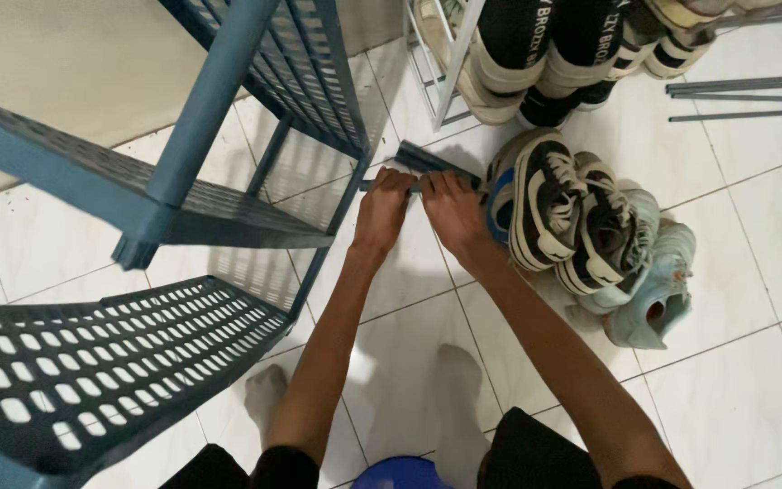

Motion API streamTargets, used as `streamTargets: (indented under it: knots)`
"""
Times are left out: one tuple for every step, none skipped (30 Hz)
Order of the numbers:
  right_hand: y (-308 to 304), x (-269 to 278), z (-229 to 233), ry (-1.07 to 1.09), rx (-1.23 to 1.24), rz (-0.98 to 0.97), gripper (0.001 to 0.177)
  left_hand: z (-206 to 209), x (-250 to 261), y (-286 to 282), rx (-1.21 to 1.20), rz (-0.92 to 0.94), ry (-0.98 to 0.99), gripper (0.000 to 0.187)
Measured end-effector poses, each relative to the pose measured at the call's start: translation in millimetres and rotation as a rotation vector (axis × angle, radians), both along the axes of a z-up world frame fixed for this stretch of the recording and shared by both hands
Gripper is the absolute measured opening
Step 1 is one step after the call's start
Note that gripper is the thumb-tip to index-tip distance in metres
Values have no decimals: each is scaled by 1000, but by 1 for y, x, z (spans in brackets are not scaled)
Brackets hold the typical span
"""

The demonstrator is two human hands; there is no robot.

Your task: The person assembles a blue plastic shoe rack by inserting vertical support rods into the side panels and connecting the panels together. The person repeatedly adjusts the connections to secure the structure.

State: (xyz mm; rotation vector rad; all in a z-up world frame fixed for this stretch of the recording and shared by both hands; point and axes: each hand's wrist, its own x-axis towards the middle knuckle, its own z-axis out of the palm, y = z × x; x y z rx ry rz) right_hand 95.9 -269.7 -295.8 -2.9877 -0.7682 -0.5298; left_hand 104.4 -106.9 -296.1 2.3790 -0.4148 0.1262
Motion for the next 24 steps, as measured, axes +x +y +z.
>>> streamTargets:
  knots:
    - [3,3,-13,36,41,-36,31,-12,4,-1,51,-2,-46,29]
    - [5,7,-25,69,81,-76,29,-23,9,-3,101,-9,-94,31]
    - [5,10,-36,103,121,-117,27,-33,13,-5,151,-17,-143,34]
    - [5,15,-47,114,126,-153,24,-43,17,-8,175,-14,-165,36]
    - [5,19,-57,126,131,-189,21,-52,19,-10,199,-12,-187,38]
    - [6,24,-66,139,139,-221,19,-61,21,-10,226,-6,-208,41]
    - [6,27,-74,159,188,-231,17,-69,24,-11,266,-17,-203,41]
    - [4,29,-81,178,236,-245,16,-76,27,-12,303,-31,-198,41]
    - [3,30,-88,196,285,-259,14,-82,30,-12,341,-46,-194,41]
    - [2,30,-93,232,293,-275,13,-89,32,-14,326,-48,-166,40]
    - [1,30,-98,269,301,-291,12,-95,33,-16,311,-51,-139,38]
    - [0,30,-102,305,310,-306,11,-100,35,-17,297,-52,-111,37]
    - [-2,31,-105,326,334,-316,11,-106,37,-18,306,-62,-116,37]
    - [-3,32,-107,348,357,-325,11,-111,39,-18,316,-70,-121,37]
    - [-3,32,-109,370,381,-333,11,-116,40,-19,325,-79,-125,37]
    - [-3,30,-111,383,384,-353,13,-121,39,-21,327,-88,-121,37]
    - [-3,27,-112,396,387,-373,14,-125,39,-23,329,-97,-118,38]
    - [-3,27,-112,404,390,-391,16,-129,39,-24,331,-104,-119,38]
    - [-4,26,-111,420,359,-413,18,-131,38,-26,317,-106,-123,37]
    - [-4,26,-111,431,327,-433,20,-133,38,-28,304,-106,-131,36]
    - [-5,26,-110,442,296,-452,24,-135,38,-30,290,-106,-139,35]
    - [-5,26,-110,435,310,-453,23,-136,37,-30,293,-106,-120,34]
    - [-5,25,-110,427,324,-454,22,-138,37,-30,296,-105,-102,32]
    - [-5,24,-110,420,338,-455,21,-139,36,-30,300,-104,-83,30]
